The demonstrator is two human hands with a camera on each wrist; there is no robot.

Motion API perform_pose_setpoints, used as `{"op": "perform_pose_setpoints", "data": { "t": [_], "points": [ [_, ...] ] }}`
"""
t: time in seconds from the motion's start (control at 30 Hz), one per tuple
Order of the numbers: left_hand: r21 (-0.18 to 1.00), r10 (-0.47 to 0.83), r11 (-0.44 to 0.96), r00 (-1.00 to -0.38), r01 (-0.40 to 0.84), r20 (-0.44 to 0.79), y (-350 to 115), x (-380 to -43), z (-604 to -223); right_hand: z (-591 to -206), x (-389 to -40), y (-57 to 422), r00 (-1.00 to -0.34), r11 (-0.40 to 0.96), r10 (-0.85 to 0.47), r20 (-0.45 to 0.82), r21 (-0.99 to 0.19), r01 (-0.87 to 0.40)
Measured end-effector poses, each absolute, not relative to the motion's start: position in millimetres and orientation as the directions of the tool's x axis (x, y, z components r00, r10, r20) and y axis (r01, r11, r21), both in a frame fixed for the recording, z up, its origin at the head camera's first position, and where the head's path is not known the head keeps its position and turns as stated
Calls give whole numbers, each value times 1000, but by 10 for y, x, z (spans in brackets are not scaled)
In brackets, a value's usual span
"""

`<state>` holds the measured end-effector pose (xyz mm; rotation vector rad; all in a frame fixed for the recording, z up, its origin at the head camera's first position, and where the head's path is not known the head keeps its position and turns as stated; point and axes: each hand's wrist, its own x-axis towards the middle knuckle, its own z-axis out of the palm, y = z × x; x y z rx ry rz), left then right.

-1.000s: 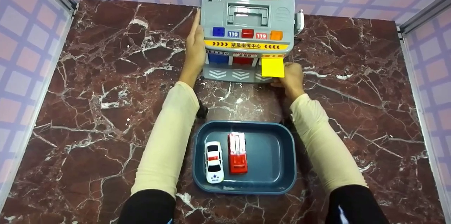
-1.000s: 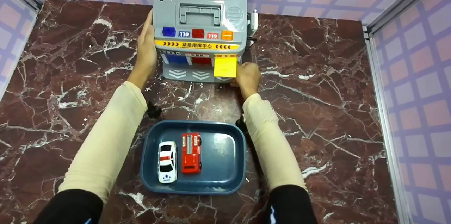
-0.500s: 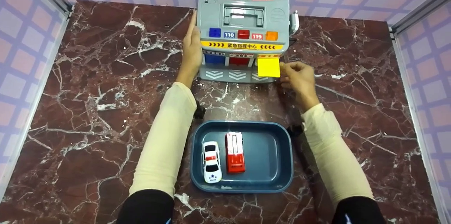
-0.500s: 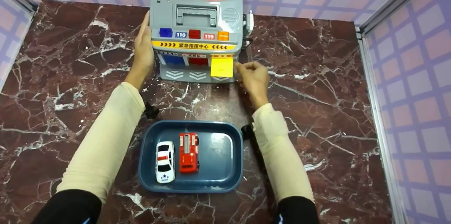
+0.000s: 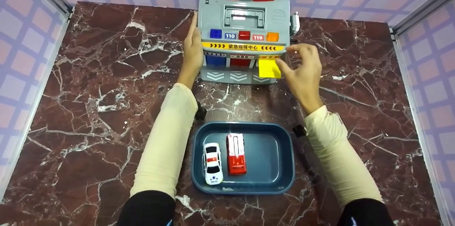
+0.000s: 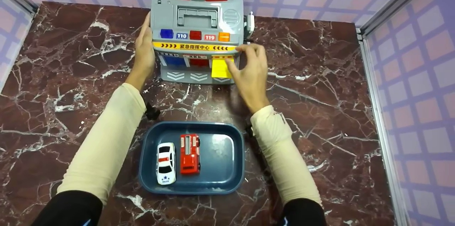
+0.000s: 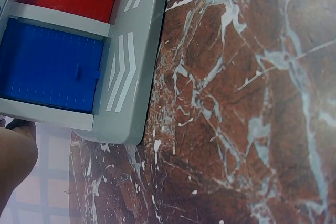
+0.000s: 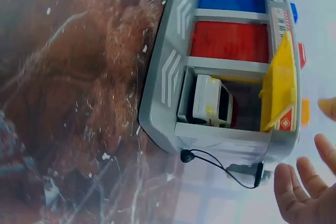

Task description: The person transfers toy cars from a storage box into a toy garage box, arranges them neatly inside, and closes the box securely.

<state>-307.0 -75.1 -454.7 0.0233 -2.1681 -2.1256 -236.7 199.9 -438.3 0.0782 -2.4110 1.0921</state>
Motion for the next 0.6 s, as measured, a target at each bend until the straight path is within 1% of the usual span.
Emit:
{"op": "perform_pose_setpoints", "data": {
  "t": [0.1, 0.2, 0.4, 0.6],
  "points": [
    [998, -77, 35, -995, 56, 59, -739, -3004, -4426, -4424, -2392, 1970, -857, 713, 57, 513, -621, -324],
    [999, -78, 39, -996, 34, 37, -734, -2991, -4408, -4476, -2410, 1969, -837, 745, -20, 547, -550, -378],
    [999, -76, 37, -997, 21, 24, -730, -2997, -4419, -4544, -2437, 1980, -805, 798, -147, 575, -412, -440],
    [999, -78, 29, -997, 24, 27, -737, -2989, -4408, -4578, -2490, 1966, -793, 808, -205, 574, -358, -468]
  ]
}}
